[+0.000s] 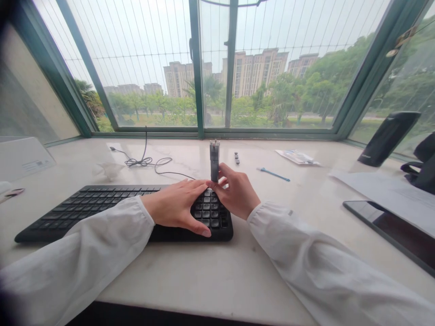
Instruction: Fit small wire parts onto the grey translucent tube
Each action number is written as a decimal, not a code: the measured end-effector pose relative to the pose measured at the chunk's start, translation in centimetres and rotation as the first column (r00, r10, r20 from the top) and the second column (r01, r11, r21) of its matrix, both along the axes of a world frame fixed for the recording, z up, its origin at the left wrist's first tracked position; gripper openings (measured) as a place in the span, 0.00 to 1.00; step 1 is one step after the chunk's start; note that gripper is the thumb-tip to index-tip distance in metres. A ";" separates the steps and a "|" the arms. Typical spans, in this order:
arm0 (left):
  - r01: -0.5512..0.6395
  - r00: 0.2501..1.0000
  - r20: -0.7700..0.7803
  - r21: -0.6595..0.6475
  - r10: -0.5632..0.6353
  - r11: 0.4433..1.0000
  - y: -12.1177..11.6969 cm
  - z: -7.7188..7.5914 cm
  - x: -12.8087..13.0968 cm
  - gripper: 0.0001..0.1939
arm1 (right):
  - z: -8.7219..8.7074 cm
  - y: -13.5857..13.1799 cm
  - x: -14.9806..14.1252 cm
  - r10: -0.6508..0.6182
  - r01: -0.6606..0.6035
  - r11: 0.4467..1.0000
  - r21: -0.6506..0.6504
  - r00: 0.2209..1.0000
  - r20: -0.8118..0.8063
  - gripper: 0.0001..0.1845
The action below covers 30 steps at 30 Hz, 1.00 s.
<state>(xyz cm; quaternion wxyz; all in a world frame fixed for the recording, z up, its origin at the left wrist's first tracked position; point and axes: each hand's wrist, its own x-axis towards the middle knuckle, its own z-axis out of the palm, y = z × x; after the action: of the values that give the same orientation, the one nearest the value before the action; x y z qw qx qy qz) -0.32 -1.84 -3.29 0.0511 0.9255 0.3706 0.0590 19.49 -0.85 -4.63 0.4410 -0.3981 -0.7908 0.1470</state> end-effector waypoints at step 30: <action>-0.028 1.000 0.008 -0.036 0.029 0.999 0.1 0.1 -0.1 0.58 | 0.1 -0.5 -0.3 -0.102 0.094 0.992 0.083 0.990 0.096 0.07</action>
<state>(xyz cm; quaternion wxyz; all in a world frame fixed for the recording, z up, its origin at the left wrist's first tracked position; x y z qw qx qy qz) -0.38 -1.70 -3.23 0.0686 0.9188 0.3846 0.0568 19.19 -1.34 -4.49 0.4226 -0.4257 -0.7967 0.0738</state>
